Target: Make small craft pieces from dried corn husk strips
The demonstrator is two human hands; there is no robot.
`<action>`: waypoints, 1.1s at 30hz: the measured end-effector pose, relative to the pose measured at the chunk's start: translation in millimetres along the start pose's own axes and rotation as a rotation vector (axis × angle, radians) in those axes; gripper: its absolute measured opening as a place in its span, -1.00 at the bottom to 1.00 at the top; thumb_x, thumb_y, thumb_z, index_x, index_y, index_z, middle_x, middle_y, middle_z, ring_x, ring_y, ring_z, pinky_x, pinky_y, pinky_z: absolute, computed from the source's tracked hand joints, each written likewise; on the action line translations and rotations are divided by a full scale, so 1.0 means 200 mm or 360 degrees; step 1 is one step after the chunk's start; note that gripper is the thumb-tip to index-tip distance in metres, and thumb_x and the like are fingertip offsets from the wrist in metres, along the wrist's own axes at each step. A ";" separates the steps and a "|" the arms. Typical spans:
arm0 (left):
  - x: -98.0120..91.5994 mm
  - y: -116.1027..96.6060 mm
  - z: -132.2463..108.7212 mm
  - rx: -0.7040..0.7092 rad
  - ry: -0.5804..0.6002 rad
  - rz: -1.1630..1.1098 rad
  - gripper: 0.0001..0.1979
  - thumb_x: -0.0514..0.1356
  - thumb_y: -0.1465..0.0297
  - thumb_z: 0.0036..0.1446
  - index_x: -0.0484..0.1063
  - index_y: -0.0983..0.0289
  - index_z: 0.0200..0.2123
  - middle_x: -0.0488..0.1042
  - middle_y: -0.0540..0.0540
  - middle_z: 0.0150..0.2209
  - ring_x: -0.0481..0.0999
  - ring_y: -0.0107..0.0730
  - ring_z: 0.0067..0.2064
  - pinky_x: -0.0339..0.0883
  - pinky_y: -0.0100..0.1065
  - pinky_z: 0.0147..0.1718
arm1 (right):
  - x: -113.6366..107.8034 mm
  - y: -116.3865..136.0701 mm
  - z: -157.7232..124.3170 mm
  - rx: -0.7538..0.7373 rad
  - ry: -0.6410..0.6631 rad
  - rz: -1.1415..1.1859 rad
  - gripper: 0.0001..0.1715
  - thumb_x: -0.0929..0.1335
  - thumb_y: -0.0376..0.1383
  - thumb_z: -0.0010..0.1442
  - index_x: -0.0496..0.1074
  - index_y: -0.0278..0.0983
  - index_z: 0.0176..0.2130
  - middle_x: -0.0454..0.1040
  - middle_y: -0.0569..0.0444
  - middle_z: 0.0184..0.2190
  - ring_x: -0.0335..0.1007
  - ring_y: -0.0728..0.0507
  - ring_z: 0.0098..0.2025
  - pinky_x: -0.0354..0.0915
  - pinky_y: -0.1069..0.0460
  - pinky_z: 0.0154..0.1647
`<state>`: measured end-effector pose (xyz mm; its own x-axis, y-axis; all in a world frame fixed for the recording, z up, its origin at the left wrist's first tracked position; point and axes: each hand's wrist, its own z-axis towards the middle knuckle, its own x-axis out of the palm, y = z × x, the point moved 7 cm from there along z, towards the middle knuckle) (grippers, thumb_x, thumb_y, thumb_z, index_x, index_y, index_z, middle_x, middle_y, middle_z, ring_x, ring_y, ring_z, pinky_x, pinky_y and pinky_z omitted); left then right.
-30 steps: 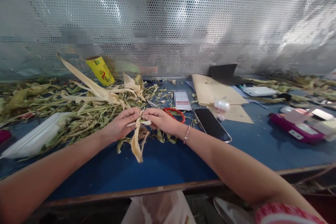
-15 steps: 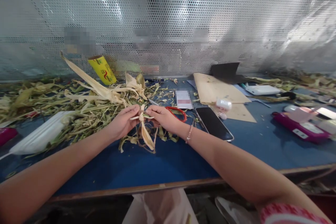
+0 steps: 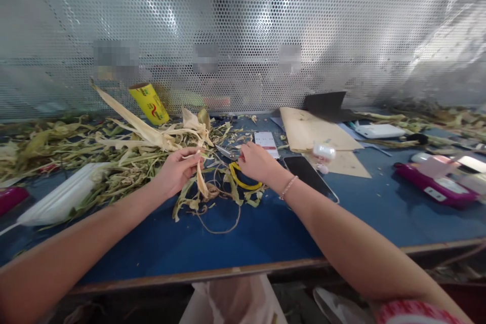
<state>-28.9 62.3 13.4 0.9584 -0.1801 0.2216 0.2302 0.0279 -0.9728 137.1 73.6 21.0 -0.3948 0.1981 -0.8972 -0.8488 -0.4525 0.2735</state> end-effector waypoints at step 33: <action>-0.10 0.00 0.07 -0.0001 -0.0103 -0.0438 -0.86 0.18 0.58 -0.15 0.45 0.41 -0.42 0.42 0.07 -0.48 0.41 -0.55 -0.50 0.33 -0.48 -0.45 | 0.08 -0.10 -0.02 0.0329 0.0264 -0.0078 -0.59 0.24 -0.33 -0.09 0.14 -0.35 -0.17 0.39 -0.10 -0.38 0.33 -0.18 -0.33 0.10 0.06 -0.43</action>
<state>-46.5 79.1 9.4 0.8686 -0.1179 0.4813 0.4832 -0.0141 -0.8754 148.3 81.4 -0.9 -0.3027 0.0623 -0.9510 -0.9260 -0.2554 0.2780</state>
